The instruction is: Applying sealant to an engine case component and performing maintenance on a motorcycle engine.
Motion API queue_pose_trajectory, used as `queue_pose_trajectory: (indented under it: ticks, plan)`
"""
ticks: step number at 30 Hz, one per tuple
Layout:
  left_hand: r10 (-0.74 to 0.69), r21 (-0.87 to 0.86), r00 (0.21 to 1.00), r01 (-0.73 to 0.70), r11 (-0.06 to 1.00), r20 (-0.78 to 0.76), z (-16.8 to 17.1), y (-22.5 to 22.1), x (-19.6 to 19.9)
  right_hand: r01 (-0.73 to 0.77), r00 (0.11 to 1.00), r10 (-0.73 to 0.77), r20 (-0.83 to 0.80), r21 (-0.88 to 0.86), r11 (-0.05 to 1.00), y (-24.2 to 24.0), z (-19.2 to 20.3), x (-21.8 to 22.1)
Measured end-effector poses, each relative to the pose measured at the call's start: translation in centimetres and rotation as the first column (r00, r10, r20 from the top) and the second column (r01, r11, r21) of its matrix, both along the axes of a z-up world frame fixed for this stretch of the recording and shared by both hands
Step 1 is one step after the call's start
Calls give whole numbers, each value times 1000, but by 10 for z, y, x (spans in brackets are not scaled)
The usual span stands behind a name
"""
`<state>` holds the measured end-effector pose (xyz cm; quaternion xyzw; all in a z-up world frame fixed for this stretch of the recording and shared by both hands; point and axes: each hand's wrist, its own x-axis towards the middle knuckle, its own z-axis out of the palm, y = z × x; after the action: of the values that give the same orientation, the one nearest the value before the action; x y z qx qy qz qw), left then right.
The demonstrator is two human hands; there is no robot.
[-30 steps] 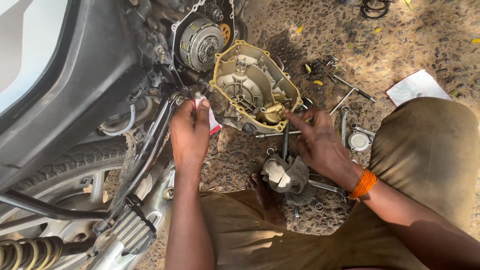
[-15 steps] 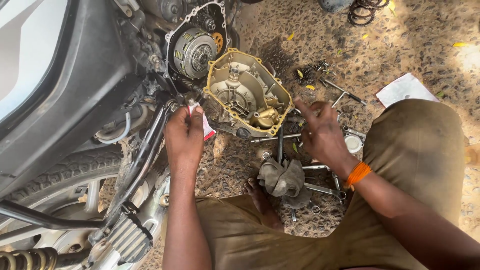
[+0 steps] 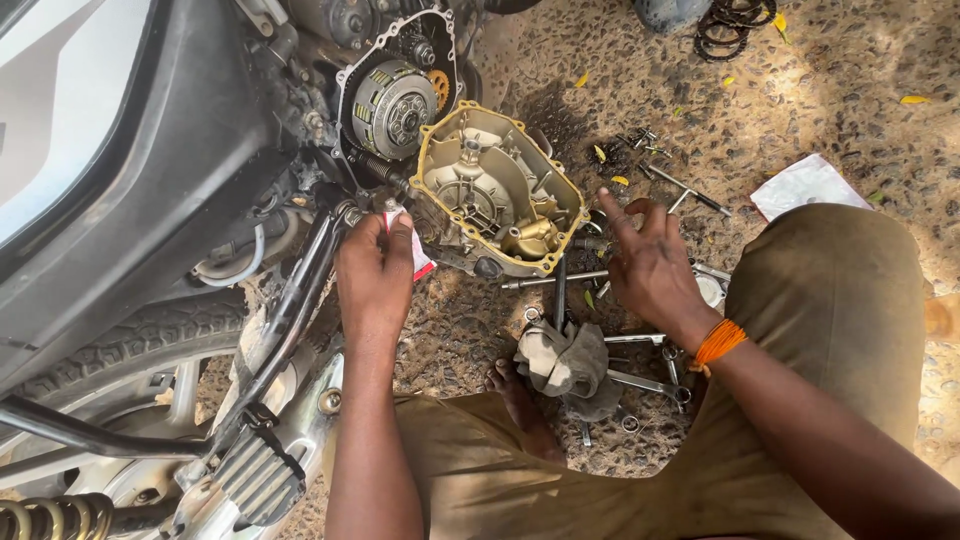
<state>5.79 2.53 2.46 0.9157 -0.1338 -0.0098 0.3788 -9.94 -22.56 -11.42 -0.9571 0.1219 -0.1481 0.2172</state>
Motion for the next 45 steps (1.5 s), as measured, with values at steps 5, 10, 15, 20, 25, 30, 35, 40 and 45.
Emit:
queue_pose_trajectory:
  ticks: [5, 10, 15, 20, 25, 30, 35, 40, 45]
  plan:
    - [-10, -12, 1000, 10, 1000, 2, -3, 0, 1, -26, 976, 8, -216, -78, 997, 7, 15, 3]
    - [9, 3, 1000, -9, 1000, -1, 1, -1, 0, 20, 999, -22, -24, -54, 998, 5, 5, -1]
    - [-14, -42, 1000, 15, 999, 25, -4, 0, 8, 46, 980, -25, -197, 99, 994, 2, 9, 3]
    - [6, -180, 979, 32, 983, 206, -6, -12, 18, 81, 997, -73, -38, 295, 952, -3, 7, -1]
    - [17, -358, 969, 75, 931, 246, -6, -32, 25, 149, 982, -187, -5, 624, 767, -10, 1, 8]
    - [-9, -458, 966, 130, 879, 257, -8, -40, 23, 14, 961, -277, 6, 997, 69, 0, 8, 10]
    - [-25, -471, 960, 160, 867, 280, 1, -36, 12, 23, 954, -300, -8, 999, 46, 13, -1, 6]
    - [22, -448, 974, 85, 890, 228, 10, -18, 3, -10, 961, -275, 16, 1000, 25, 20, -14, 4]
    - [46, -447, 979, 48, 893, 196, 15, 0, -1, -40, 974, -223, 48, 998, 41, 26, -18, 6]
